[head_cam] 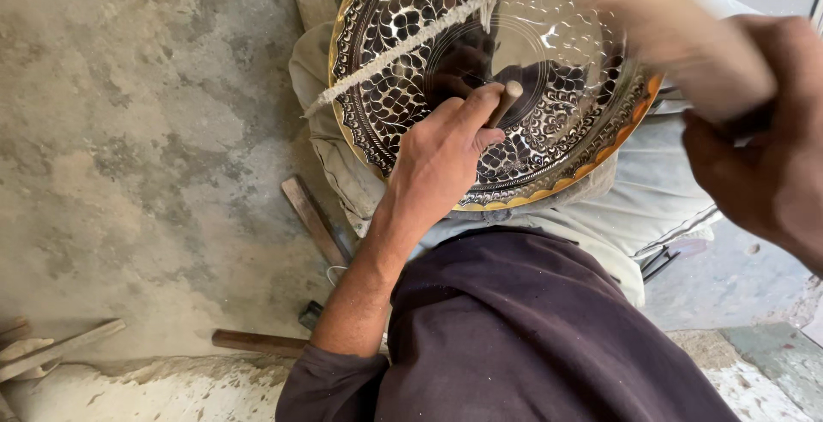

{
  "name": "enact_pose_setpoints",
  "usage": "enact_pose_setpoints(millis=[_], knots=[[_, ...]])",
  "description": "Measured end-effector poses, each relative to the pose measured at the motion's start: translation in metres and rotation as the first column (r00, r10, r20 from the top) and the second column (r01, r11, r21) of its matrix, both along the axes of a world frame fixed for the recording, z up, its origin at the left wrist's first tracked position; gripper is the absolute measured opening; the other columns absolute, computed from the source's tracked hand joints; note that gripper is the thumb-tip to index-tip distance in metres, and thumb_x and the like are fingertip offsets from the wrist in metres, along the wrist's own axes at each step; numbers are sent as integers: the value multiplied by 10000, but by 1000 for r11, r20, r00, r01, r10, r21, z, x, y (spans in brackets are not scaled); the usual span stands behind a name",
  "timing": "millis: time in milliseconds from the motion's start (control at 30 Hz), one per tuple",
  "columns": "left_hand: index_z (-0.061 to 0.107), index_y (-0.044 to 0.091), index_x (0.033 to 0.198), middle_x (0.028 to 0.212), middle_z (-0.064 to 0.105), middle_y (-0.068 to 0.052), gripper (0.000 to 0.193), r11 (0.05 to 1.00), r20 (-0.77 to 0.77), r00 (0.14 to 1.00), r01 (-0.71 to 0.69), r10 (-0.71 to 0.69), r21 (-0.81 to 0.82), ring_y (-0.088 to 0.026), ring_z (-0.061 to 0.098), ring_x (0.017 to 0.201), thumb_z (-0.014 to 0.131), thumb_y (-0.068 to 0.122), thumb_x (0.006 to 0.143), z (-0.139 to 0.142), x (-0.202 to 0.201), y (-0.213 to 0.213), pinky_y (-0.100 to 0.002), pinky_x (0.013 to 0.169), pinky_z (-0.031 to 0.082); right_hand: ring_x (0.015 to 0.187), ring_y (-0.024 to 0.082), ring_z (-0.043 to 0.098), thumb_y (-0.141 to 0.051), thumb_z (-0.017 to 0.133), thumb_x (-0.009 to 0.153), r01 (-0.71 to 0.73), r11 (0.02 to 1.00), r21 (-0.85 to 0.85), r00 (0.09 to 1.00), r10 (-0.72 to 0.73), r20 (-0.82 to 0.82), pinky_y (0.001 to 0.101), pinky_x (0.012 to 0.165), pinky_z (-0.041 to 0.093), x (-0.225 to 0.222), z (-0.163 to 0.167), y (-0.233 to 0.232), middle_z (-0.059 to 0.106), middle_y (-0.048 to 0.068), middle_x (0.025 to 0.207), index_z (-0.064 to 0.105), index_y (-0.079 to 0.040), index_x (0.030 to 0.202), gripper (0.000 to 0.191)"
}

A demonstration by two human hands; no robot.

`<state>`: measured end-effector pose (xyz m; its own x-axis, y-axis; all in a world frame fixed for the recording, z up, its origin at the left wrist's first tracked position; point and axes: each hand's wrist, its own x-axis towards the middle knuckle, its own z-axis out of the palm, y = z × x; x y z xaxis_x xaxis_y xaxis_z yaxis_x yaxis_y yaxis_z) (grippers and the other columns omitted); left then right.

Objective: The person sits on the floor with an engraved brass tray resting on cloth on their lap. They hold a small punch against the tray's patterned surface with one hand and strike it repeatedly with a wooden mallet held in the other hand, repositioning the punch along the design as they work.

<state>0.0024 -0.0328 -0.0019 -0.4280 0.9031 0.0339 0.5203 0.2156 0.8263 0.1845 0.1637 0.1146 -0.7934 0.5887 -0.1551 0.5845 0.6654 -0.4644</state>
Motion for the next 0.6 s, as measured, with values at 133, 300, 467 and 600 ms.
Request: enact_pose_setpoints(millis=[133,300,467,600], knots=[[569,144,1372,933,665,-53,438,1000,17,1000,-14,14,2,-163,717,788,755,162,975,2,3,-4,-285,645,637,847,281,706,5,716,778,-185,955,232,975,149,166,390,749,578,-1,5,-7,691,139,955,627,-24,1230,462],[582,110,1341,942,666,-89,402,997,-14,998,-63,63,-39,-175,725,793,744,121,973,3,15,-4,-261,618,640,786,303,712,6,758,805,-355,877,324,901,228,370,415,739,589,-3,6,-9,710,176,912,669,5,1189,394],[562,24,1257,1028,678,-49,254,909,203,903,-405,379,101,-146,736,881,689,131,1064,15,34,-24,-255,699,631,878,279,658,59,716,939,-271,925,268,944,201,261,375,855,575,14,-5,-1,686,196,1056,618,0,1308,386],[545,-4,1061,1030,652,-66,214,870,297,829,-493,473,-9,-136,727,831,692,145,1016,14,48,-29,-234,554,577,805,213,565,27,726,1069,-403,798,448,897,248,365,342,793,524,25,-17,3,630,140,984,610,-29,1314,277]])
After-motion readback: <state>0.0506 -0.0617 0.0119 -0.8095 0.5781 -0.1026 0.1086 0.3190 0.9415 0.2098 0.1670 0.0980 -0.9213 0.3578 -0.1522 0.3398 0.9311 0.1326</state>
